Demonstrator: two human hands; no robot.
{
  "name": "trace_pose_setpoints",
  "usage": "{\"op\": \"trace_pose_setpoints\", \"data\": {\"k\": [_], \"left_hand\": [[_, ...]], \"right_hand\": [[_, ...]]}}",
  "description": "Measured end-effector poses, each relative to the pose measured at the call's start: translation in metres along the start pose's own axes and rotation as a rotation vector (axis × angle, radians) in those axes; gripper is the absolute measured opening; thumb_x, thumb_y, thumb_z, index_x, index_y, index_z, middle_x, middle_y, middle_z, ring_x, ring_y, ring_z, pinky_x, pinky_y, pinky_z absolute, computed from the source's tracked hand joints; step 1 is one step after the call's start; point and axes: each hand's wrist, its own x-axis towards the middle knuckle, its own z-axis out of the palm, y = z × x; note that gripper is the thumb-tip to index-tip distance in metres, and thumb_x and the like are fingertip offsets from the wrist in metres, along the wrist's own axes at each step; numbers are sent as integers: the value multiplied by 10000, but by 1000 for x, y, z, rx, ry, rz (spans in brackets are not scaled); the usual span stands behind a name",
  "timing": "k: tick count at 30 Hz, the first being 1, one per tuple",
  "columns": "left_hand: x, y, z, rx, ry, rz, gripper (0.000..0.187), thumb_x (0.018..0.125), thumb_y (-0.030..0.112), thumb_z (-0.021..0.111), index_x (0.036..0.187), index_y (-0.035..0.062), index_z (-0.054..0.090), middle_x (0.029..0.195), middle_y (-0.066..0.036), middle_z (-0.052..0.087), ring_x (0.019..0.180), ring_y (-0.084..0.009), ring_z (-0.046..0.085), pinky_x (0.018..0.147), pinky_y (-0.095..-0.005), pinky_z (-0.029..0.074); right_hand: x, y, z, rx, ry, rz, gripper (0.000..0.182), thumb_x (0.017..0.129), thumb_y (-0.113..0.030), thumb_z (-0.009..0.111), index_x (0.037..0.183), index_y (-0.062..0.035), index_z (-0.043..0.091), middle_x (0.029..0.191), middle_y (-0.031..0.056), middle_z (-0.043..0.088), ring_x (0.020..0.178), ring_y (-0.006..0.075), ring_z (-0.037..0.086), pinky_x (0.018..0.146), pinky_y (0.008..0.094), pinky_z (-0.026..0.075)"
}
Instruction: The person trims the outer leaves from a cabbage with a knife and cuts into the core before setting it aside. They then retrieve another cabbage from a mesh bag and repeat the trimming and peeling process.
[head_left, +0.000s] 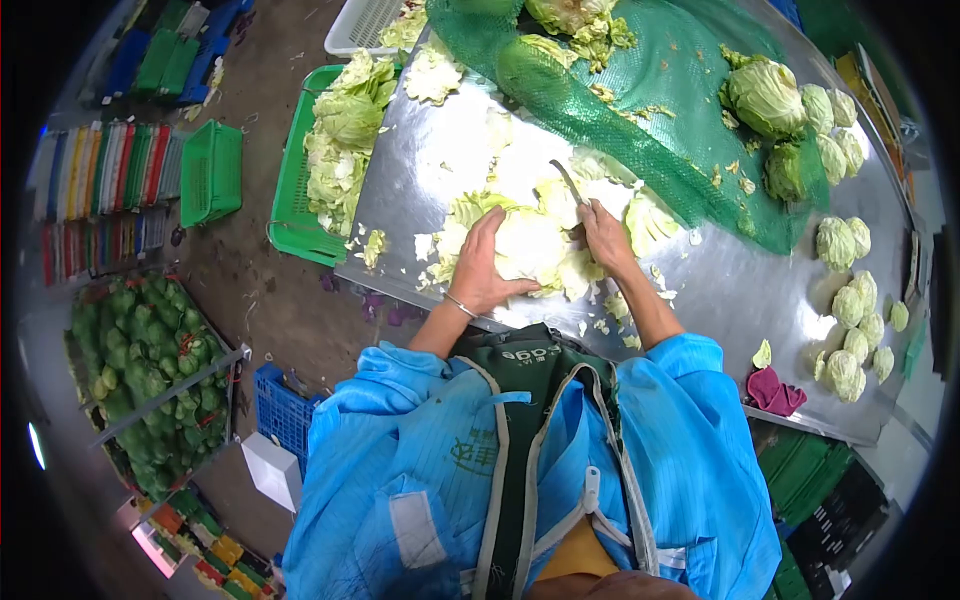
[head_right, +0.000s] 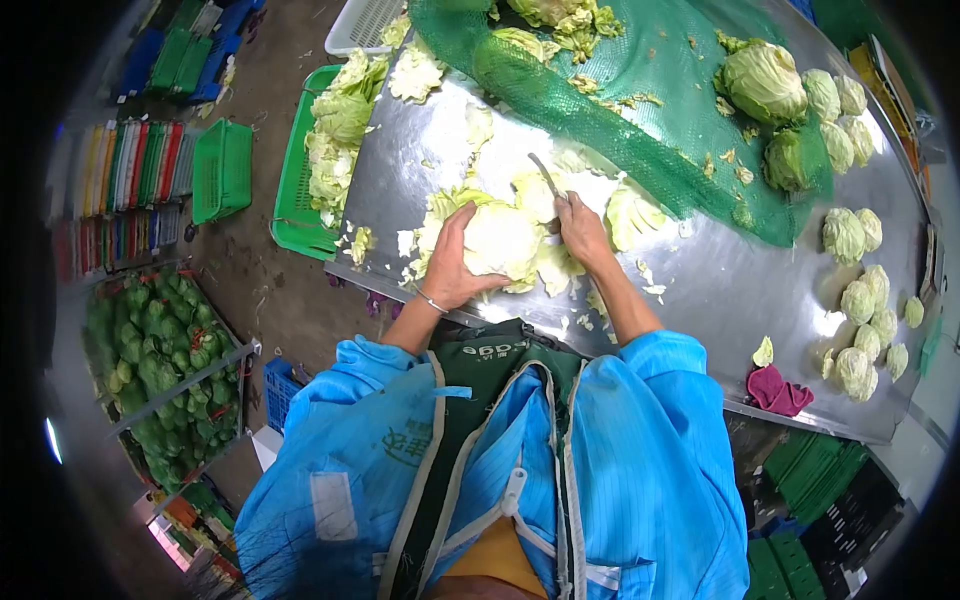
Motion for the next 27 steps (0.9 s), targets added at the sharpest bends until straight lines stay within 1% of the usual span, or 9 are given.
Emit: {"op": "trace_pose_setpoints", "data": {"k": [6,10,11,14,15,16,18,21,27], "left_hand": [[-22,0,-2,-203,82,-235,1044,570,350,881,1372,-11,319,1374,-228,368,1286,-363,382,1070,-431,340],[-20,3,14,-125,163,-275,1066,562,339,881,1368,-24,285,1336,-243,382,1265,-372,392,1057,-431,351],[-16,4,12,-125,138,-273,1079,557,345,884,1368,-26,277,1340,-248,374,1271,-377,383,1059,-434,348],[-11,13,3,-60,103,-220,1120,539,369,892,1369,-32,257,1352,-259,351,1286,-393,359,1063,-446,341],[-6,15,4,0,126,-149,1133,531,380,894,1369,-33,253,1356,-261,344,1288,-398,353,1063,-451,340],[-2,17,6,58,149,-75,1147,524,391,897,1369,-34,249,1360,-263,337,1291,-403,348,1063,-457,339],[1,20,10,83,159,-110,1126,512,416,896,1345,-42,292,1363,-260,331,1283,-412,352,1059,-462,343],[3,19,14,108,177,-176,1037,497,389,907,1284,-36,383,1334,-238,375,1270,-387,373,1050,-451,356],[10,18,14,46,140,-137,1033,517,376,895,1307,-47,381,1292,-231,436,1221,-378,438,1028,-427,381]], "right_hand": [[-76,-62,0,-144,-14,-256,343,988,-287,431,1248,-66,467,789,249,637,794,444,627,687,474,479],[-37,-13,-12,312,68,139,370,993,-262,446,1278,-27,447,867,186,683,854,359,654,753,397,493],[-37,-13,-22,178,89,170,443,990,-246,453,1352,0,381,973,204,681,873,338,655,813,401,487],[-46,-29,-16,-90,205,-135,534,978,-305,465,1427,-61,312,1151,259,613,986,407,629,864,445,480],[-56,-52,-18,-143,121,-178,616,970,-299,479,1471,-54,217,1291,282,518,1086,436,576,934,438,453],[-63,-71,-19,-77,-23,-139,622,961,-299,492,1464,-43,230,1317,284,494,1105,451,560,951,440,446],[-65,-79,-14,-172,-136,-329,610,956,-312,495,1455,-48,263,1351,283,458,1113,453,556,955,442,449],[-56,-71,-3,-326,-185,-493,568,958,-316,481,1428,-40,319,1327,286,471,1059,459,577,907,451,477],[-42,-80,-3,-334,-159,-395,381,964,-292,464,1249,-39,489,1132,271,580,900,460,604,751,482,502]]}}
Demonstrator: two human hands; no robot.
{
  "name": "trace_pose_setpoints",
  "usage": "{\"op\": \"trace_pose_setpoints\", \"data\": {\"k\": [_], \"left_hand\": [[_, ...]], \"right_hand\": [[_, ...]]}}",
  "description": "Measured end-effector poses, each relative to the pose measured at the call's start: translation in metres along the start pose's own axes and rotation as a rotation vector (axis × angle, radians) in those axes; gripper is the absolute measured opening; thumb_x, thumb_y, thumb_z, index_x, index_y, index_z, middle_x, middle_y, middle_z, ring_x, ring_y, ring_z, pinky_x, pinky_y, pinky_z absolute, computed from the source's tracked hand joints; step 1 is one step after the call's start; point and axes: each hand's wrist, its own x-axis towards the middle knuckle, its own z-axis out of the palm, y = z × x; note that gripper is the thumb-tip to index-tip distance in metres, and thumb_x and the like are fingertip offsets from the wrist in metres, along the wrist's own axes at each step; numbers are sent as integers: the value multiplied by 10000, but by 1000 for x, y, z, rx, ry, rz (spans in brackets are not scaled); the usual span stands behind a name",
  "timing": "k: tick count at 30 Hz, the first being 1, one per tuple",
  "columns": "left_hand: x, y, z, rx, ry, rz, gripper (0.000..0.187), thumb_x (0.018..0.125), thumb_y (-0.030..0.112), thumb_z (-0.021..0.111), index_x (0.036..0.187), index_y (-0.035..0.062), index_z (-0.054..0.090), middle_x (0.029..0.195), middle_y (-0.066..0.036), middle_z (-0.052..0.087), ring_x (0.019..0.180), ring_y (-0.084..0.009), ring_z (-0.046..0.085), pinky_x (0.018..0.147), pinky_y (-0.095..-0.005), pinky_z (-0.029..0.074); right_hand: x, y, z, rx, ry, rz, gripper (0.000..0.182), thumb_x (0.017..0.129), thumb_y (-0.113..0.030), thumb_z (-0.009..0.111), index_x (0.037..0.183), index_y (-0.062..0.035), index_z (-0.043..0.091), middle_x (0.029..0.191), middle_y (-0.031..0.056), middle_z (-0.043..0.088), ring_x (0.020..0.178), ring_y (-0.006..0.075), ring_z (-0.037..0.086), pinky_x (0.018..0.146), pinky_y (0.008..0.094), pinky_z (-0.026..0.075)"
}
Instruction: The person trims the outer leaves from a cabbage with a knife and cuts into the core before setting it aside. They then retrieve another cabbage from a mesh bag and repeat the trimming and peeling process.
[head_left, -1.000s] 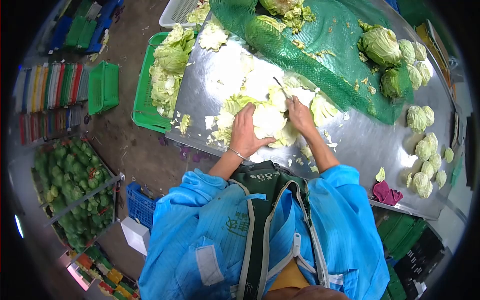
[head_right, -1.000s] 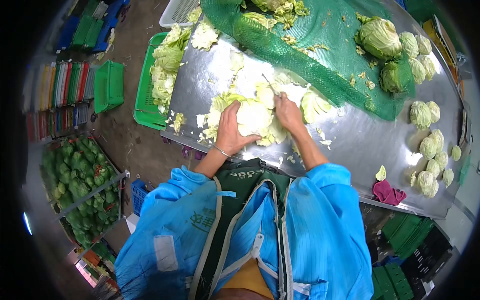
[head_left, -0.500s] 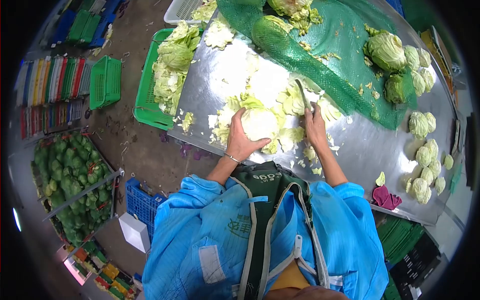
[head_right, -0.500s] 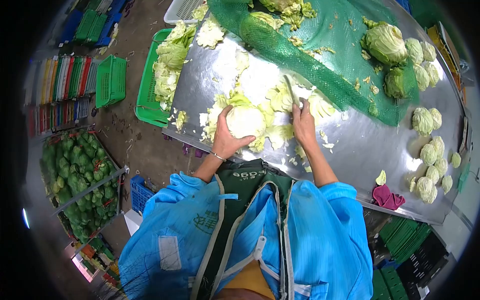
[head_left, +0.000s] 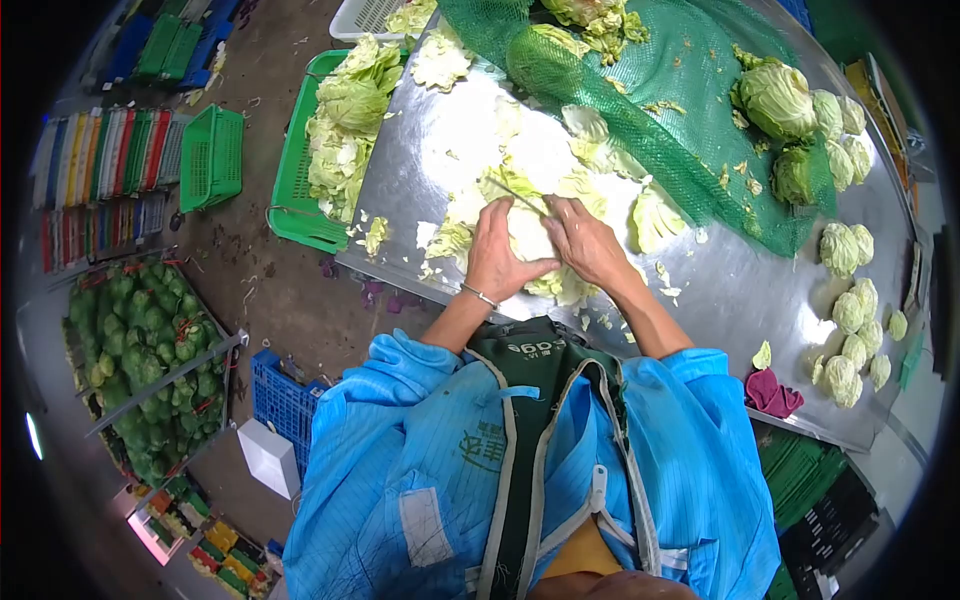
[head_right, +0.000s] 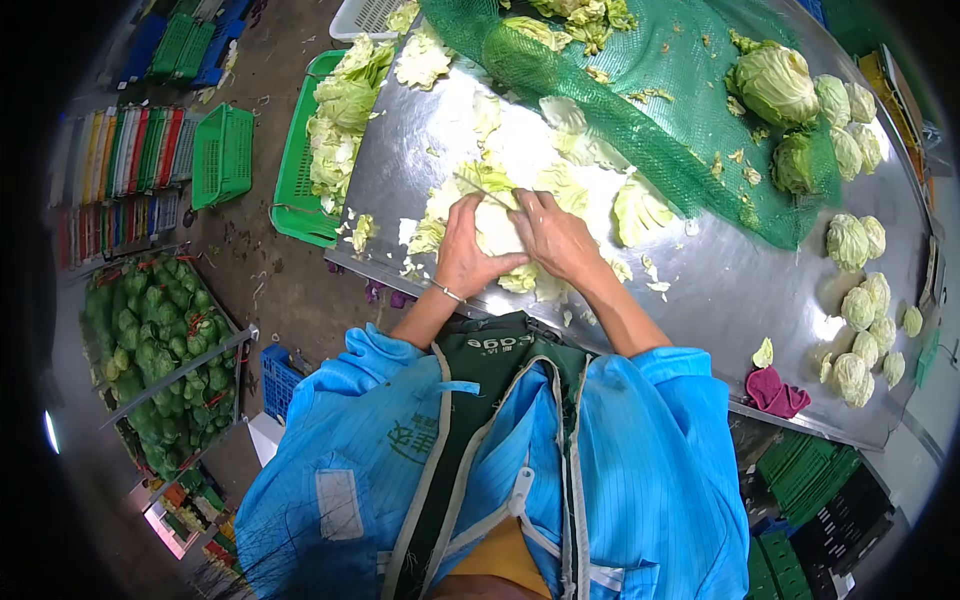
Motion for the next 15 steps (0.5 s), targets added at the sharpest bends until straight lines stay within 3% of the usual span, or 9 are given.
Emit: {"op": "trace_pose_setpoints", "data": {"k": [3,4,7,8,11,12,15], "left_hand": [[5,1,-6,21,-90,119,1026,533,373,886,1323,-43,381,1301,-239,441,1227,-382,439,1039,-421,374],[3,4,-10,22,-142,126,1026,534,371,886,1339,-24,388,1327,-235,431,1249,-385,424,1053,-421,363],[0,-4,-23,2,-183,121,1022,542,373,871,1355,-2,378,1342,-226,420,1268,-375,396,1073,-438,333],[-4,-11,-27,32,-167,132,1032,543,359,871,1377,17,368,1372,-215,387,1290,-375,371,1080,-443,327],[-16,-16,-32,-2,-193,69,1049,541,351,872,1389,14,355,1404,-211,339,1311,-380,340,1086,-446,320],[-19,-14,-31,-14,-184,50,1051,545,355,871,1392,15,350,1402,-211,338,1310,-380,339,1085,-447,321],[-20,-4,-22,-53,-135,-1,1058,558,370,870,1400,15,336,1397,-210,333,1308,-382,336,1085,-448,324]], "right_hand": [[25,35,6,42,-63,223,337,969,-284,444,1179,-29,513,997,248,632,868,447,609,701,488,485],[21,42,9,120,-62,239,369,972,-307,431,1185,-16,510,914,233,653,885,395,632,718,467,481],[4,41,10,443,-29,369,398,971,-335,428,1199,-21,514,964,218,662,917,352,641,793,439,477],[-1,39,7,514,-27,377,482,939,-389,498,1237,-11,513,1005,211,662,961,331,630,867,409,459],[-10,18,11,334,107,136,592,887,-429,576,1278,8,496,1058,219,647,978,351,617,891,400,456],[-6,13,14,313,137,-5,675,820,-439,665,1272,35,505,1077,230,630,991,354,607,892,394,461],[7,3,8,309,-42,9,615,803,-393,700,1207,47,556,1061,233,625,989,350,607,876,397,466]]}}
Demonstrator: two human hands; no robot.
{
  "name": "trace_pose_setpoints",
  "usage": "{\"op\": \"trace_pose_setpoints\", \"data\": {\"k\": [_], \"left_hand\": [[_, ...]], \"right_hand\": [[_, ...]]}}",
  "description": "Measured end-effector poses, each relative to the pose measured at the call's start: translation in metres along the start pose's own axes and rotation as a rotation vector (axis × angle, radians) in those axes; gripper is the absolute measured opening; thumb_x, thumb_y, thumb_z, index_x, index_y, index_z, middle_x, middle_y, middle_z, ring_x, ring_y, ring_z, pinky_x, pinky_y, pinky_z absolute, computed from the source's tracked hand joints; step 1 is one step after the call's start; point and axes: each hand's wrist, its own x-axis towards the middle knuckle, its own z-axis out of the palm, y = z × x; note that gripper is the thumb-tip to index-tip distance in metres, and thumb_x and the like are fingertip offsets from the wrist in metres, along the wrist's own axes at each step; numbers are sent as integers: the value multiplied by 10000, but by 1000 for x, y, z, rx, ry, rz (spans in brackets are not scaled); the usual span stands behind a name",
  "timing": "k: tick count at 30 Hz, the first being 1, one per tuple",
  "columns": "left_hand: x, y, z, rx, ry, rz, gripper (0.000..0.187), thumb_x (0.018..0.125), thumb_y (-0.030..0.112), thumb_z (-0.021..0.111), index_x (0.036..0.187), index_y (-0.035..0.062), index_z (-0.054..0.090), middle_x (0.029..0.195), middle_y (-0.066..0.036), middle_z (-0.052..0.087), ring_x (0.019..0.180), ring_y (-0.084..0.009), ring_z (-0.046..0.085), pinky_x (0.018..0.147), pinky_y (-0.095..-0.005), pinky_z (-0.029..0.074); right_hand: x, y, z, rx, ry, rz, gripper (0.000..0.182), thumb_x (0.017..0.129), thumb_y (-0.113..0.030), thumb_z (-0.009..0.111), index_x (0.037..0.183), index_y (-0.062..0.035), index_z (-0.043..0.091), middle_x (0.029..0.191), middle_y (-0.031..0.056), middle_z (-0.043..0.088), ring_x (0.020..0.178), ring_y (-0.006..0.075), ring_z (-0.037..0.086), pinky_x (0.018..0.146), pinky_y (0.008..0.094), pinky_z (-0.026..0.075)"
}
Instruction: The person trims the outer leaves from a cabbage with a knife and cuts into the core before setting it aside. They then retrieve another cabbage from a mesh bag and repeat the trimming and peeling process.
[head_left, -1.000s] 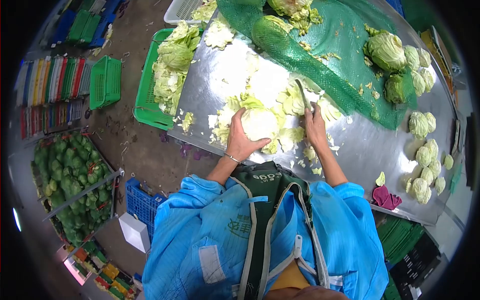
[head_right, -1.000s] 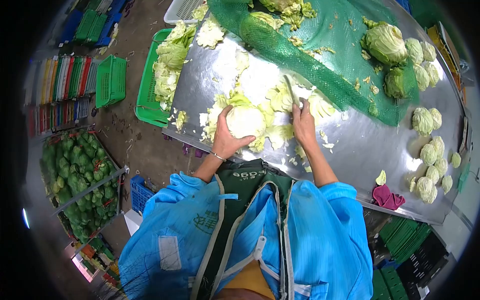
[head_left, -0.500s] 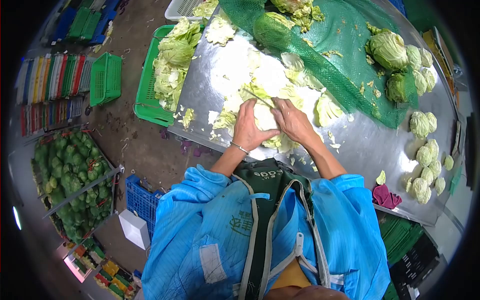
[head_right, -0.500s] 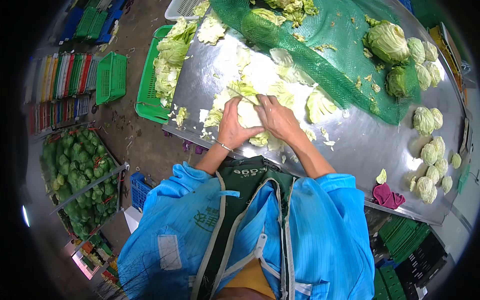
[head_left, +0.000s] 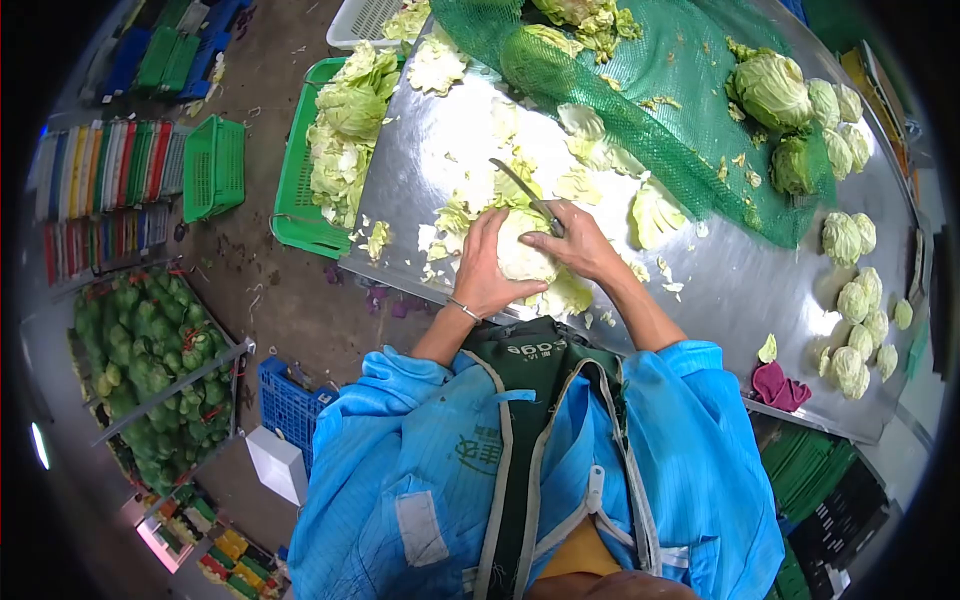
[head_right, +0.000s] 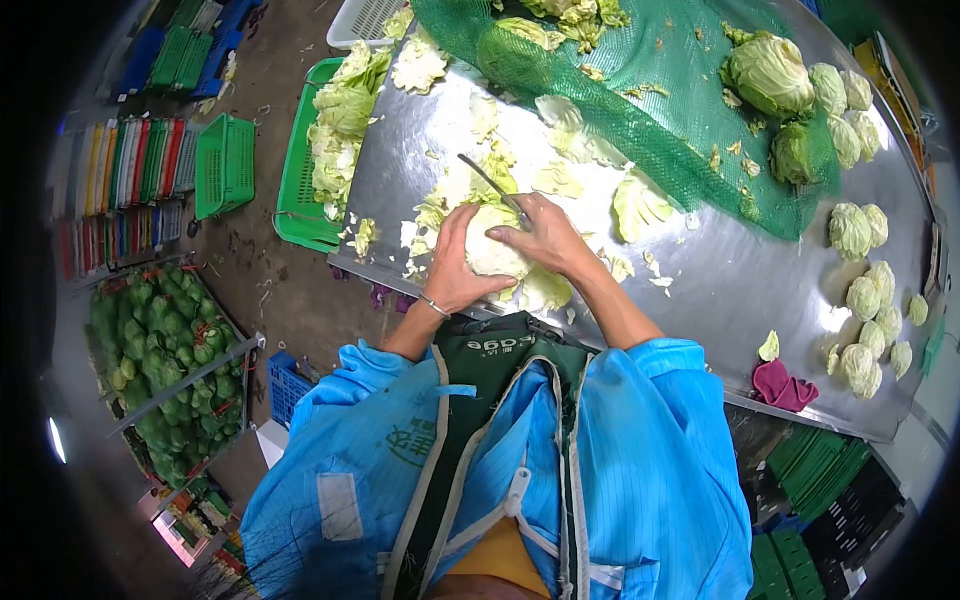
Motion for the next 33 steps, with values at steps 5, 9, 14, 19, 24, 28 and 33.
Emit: {"op": "trace_pose_setpoints", "data": {"k": [5,9,14,19,24,28,33], "left_hand": [[7,-9,13,16,150,7,922,539,335,891,1281,19,442,1272,-195,465,1225,-361,443,1046,-428,372],[6,-24,2,-71,64,126,935,529,332,890,1293,34,443,1327,-196,429,1247,-371,417,1040,-436,375],[-3,-19,-5,27,53,60,1010,535,363,889,1361,54,396,1406,-226,319,1289,-406,351,1065,-472,337],[-4,-4,5,90,71,-21,1000,539,410,884,1347,66,406,1367,-217,348,1276,-398,362,1050,-479,349],[6,-11,9,80,128,-19,871,571,352,868,1287,61,467,1272,-200,445,1195,-361,452,1002,-457,401],[6,-34,2,-111,179,-99,773,617,297,842,1251,24,492,1160,-183,540,1092,-317,540,949,-405,448],[4,-40,-1,-800,256,-341,663,745,204,775,1268,-30,443,1133,-136,582,1008,-195,584,863,-316,493]], "right_hand": [[7,21,7,238,94,33,316,842,-254,683,997,19,645,827,149,611,745,193,550,673,336,444],[21,48,14,148,229,11,276,870,-234,646,987,17,654,639,47,563,586,128,480,575,314,421],[4,27,-4,363,-3,345,537,811,-358,704,1142,51,595,776,93,643,700,176,570,661,333,467],[-7,42,16,310,-12,242,596,793,-394,719,1182,32,573,865,174,667,787,214,619,734,367,487],[1,46,33,127,179,212,388,857,-313,645,1070,8,597,709,217,626,689,257,646,657,423,480],[21,69,42,-127,284,131,298,874,-233,606,1046,11,597,706,242,621,682,355,646,647,451,476],[33,61,9,-9,333,166,432,861,-256,635,1189,11,547,834,251,645,773,378,647,722,412,499]]}}
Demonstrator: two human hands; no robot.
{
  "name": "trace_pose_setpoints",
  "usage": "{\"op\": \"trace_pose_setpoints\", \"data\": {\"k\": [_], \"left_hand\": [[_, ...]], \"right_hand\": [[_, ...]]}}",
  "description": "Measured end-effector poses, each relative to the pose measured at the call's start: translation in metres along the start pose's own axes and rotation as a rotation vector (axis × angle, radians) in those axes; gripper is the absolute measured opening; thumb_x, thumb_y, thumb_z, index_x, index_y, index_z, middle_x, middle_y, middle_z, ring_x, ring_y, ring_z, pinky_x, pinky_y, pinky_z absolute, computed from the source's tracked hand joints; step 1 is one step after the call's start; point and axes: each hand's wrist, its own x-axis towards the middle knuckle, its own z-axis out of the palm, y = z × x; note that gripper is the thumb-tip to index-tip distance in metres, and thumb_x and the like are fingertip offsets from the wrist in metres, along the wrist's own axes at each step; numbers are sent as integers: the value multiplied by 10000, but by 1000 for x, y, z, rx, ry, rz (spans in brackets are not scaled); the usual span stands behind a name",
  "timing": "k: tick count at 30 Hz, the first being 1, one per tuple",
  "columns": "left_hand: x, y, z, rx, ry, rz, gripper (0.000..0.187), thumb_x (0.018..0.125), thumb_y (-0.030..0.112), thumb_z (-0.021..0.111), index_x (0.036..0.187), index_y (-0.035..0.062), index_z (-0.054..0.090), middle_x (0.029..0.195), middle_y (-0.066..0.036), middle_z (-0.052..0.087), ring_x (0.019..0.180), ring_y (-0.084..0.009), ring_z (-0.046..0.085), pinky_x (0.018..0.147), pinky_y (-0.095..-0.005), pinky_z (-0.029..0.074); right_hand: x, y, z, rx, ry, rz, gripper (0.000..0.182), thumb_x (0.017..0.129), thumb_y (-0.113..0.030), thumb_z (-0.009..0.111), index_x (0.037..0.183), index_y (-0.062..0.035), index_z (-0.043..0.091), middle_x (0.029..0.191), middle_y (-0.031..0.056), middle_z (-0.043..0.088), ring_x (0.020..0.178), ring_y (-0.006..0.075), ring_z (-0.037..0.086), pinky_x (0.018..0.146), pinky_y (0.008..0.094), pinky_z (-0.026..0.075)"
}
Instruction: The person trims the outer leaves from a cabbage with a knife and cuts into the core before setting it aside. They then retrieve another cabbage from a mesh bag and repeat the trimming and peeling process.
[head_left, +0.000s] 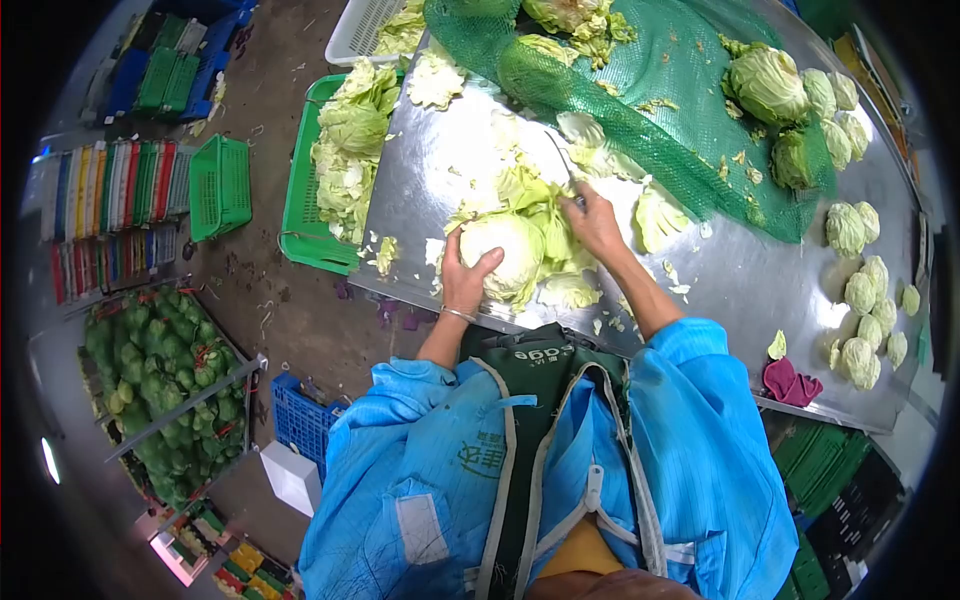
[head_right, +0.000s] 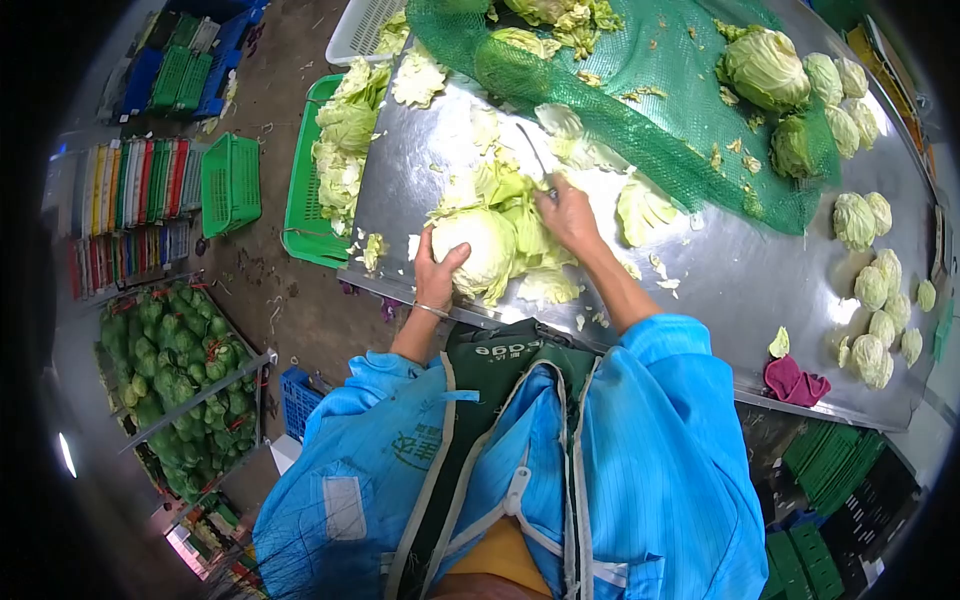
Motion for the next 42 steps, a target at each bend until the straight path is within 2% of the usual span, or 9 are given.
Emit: {"op": "trace_pose_setpoints", "data": {"k": [5,7,12,19,22,26,35,36,42], "left_hand": [[1,16,33,-453,155,-239,629,798,185,750,1283,11,390,1153,-133,564,1016,-214,585,853,-341,504],[2,19,48,-490,211,-281,628,787,190,764,1265,16,394,1159,-130,554,1028,-220,579,854,-350,505],[2,2,68,-445,323,-401,797,725,257,817,1301,5,326,1227,-159,488,1089,-235,512,898,-375,453],[6,-23,69,-333,336,-369,877,703,289,820,1339,-2,290,1237,-160,479,1114,-238,488,939,-369,417],[3,-13,70,-388,360,-406,878,709,295,817,1339,-8,284,1231,-165,479,1117,-238,488,948,-371,416],[-1,-15,72,-330,360,-359,873,725,295,808,1345,-3,271,1228,-175,481,1114,-249,499,925,-384,443],[-10,-29,77,-175,317,-247,932,712,298,816,1367,-35,244,1233,-182,469,1124,-243,466,941,-364,410],[-10,-30,75,-212,294,-234,925,714,294,815,1365,-35,246,1229,-183,470,1121,-243,469,940,-363,410],[-9,-25,72,-292,298,-248,875,725,260,809,1344,-26,261,1209,-173,480,1092,-230,495,917,-346,429]], "right_hand": [[-52,-70,-30,65,-106,-207,827,725,-416,780,1342,21,445,1283,241,523,1188,375,524,998,399,425],[-69,-79,-15,-94,-100,-286,849,716,-448,775,1389,-75,417,1355,239,462,1169,397,537,955,424,465],[-60,-45,-1,-76,-20,-280,594,809,-365,713,1294,-71,536,1282,240,533,1099,368,593,888,417,501],[-29,8,7,102,149,-59,209,884,-180,636,958,15,613,681,127,649,565,170,579,545,345,447],[-22,-1,-13,212,30,160,346,841,-248,694,1065,3,614,825,182,677,715,220,640,655,353,496],[-46,-40,-29,119,-57,-63,729,724,-406,781,1282,-11,527,1189,253,584,1134,301,577,951,355,457],[-28,11,-10,-134,102,-176,179,866,-147,615,972,-3,605,843,199,653,745,358,638,673,402,502],[-28,10,-15,2,53,61,212,871,-165,624,1013,-8,617,846,169,675,720,309,642,675,372,501],[-51,-23,-31,147,-191,-61,621,787,-355,741,1244,20,550,1138,178,609,1043,257,578,901,349,451]]}}
